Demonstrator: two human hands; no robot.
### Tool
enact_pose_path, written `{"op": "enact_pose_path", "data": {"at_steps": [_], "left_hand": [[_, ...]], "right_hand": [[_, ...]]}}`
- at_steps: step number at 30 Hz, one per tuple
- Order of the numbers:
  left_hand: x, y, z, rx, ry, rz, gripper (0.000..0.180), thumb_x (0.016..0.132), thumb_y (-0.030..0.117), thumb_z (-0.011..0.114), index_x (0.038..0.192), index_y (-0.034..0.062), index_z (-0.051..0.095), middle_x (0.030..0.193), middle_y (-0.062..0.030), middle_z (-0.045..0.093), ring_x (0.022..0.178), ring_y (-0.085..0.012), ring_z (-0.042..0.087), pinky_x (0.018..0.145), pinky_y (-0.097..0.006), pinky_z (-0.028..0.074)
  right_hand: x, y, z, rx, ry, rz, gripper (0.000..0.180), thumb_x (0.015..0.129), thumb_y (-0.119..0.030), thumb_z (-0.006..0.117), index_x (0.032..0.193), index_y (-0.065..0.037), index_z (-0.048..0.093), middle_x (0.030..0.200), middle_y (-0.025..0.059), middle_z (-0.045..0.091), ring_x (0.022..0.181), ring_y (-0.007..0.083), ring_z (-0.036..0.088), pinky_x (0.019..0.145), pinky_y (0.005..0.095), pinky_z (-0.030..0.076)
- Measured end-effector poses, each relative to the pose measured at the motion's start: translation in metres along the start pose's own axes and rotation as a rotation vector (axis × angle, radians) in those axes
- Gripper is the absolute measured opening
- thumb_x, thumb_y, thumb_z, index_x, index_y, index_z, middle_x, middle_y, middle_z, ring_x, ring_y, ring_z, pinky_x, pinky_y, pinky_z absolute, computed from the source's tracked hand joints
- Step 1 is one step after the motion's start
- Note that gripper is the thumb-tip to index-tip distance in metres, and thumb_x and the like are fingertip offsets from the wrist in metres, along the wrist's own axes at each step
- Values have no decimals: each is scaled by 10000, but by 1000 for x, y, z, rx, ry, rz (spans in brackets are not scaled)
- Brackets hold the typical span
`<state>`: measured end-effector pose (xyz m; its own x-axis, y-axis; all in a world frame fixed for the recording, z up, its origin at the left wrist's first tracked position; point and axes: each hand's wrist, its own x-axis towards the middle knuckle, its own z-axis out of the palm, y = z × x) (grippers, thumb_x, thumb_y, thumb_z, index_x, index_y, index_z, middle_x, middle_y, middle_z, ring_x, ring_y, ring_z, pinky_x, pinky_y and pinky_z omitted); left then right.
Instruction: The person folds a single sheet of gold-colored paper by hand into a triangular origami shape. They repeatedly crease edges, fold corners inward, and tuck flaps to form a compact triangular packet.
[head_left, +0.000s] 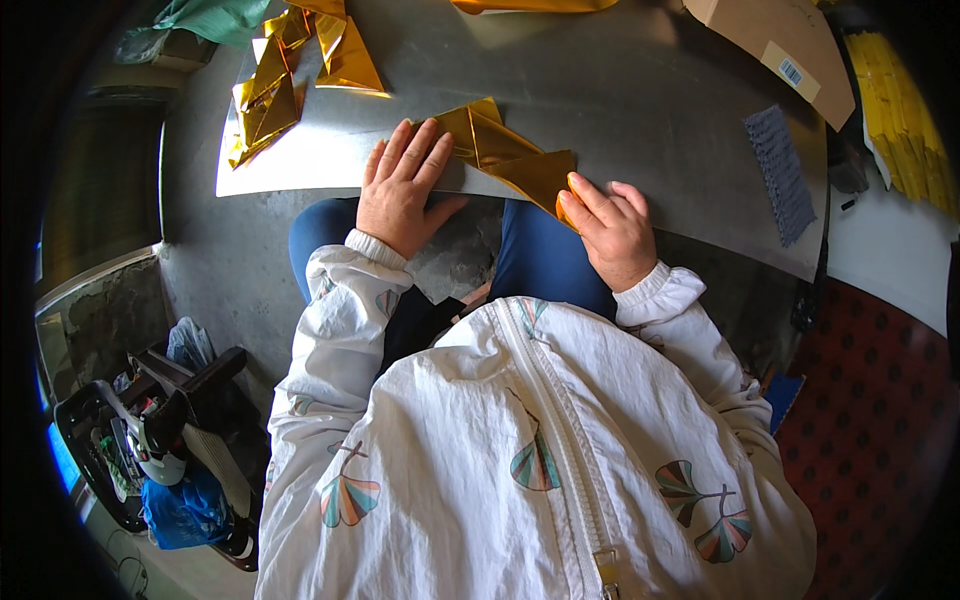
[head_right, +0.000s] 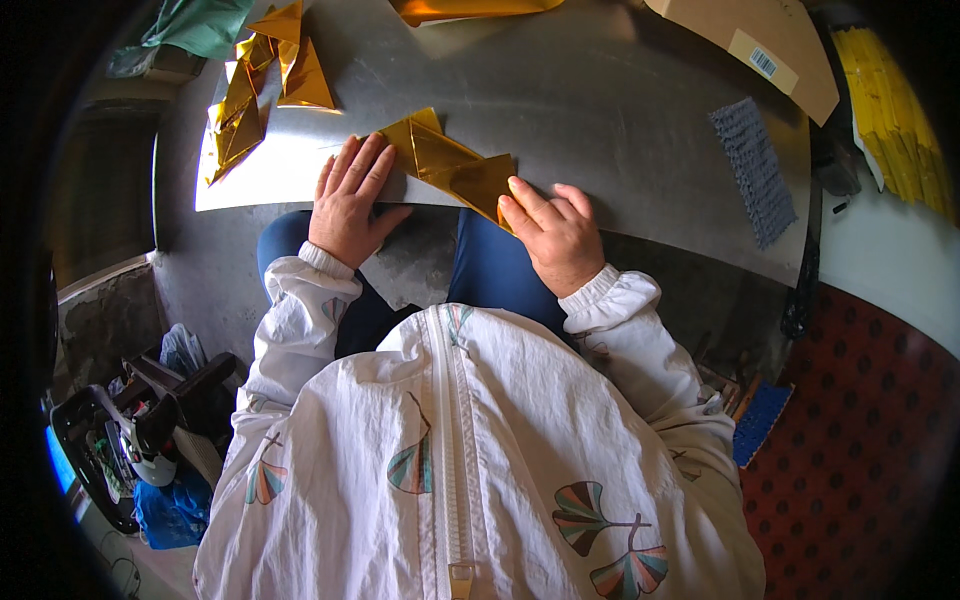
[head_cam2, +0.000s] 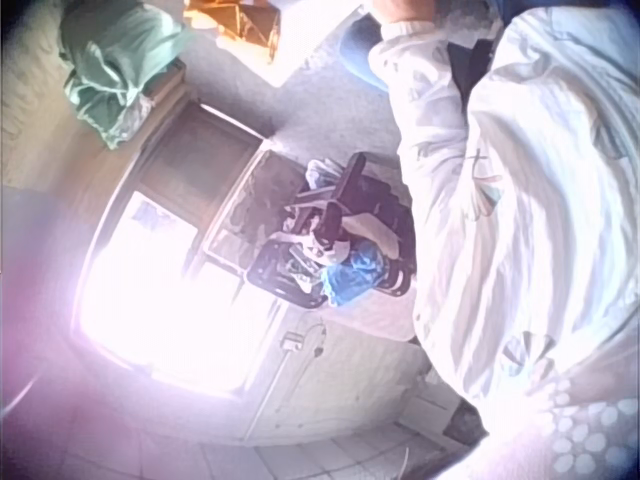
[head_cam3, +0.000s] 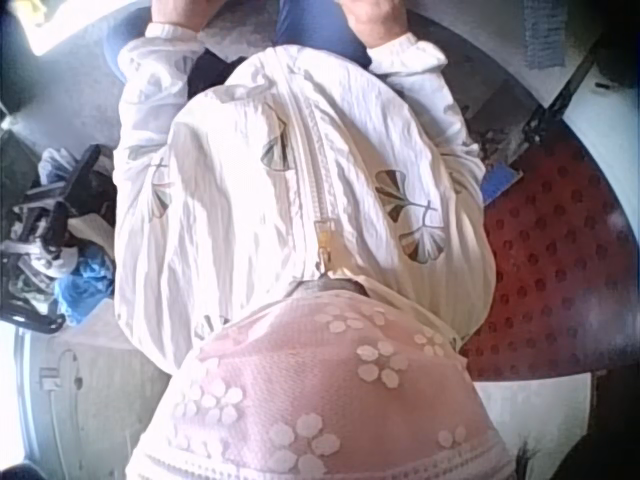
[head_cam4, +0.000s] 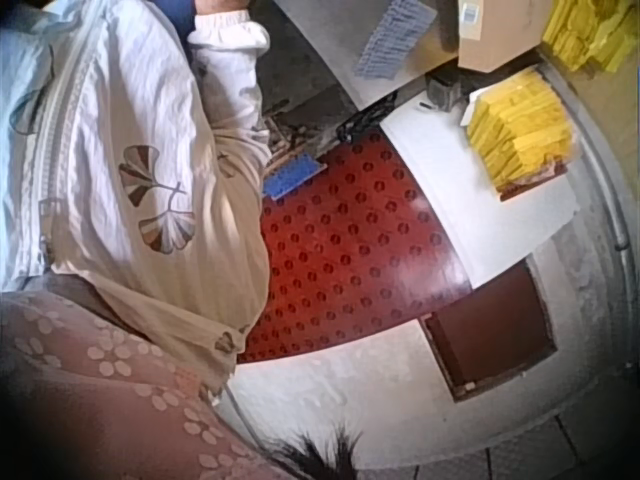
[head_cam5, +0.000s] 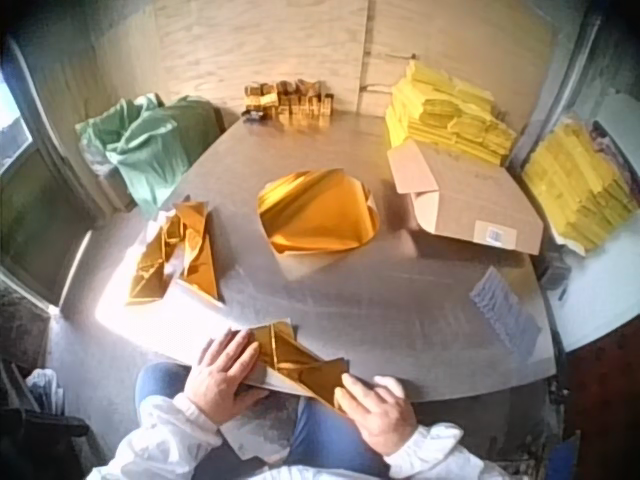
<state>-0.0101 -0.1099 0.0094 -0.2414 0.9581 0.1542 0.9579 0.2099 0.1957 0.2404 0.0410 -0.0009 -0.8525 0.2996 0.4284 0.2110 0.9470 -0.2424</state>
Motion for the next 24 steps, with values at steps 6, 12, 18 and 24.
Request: {"op": "enact_pose_path", "data": {"at_steps": [6,12,18,24], "left_hand": [[0,15,4,-94,108,-2,738,769,377,753,1414,178,453,1480,-70,417,1390,-258,358,1121,-471,291],[19,29,16,-163,76,219,630,799,368,725,1353,141,530,1434,-63,482,1366,-252,404,1106,-430,331],[8,37,24,-73,123,188,552,825,313,708,1328,141,558,1419,-49,503,1346,-237,434,1104,-412,339],[10,37,22,-94,152,191,530,806,288,731,1294,143,587,1388,-47,535,1325,-234,462,1105,-418,337]], "right_hand": [[4,3,-4,26,7,-27,225,843,-113,665,1063,-117,710,1152,57,673,762,177,602,928,384,446],[7,7,-8,63,11,-54,223,829,-125,684,1050,-104,709,1150,55,673,774,195,608,909,390,463],[6,0,-5,39,28,-20,223,839,-116,680,1059,-93,703,1168,65,665,785,201,611,905,386,464],[13,-6,0,117,38,-2,245,831,-82,680,1075,-82,696,1134,83,678,812,214,641,888,387,477]]}}
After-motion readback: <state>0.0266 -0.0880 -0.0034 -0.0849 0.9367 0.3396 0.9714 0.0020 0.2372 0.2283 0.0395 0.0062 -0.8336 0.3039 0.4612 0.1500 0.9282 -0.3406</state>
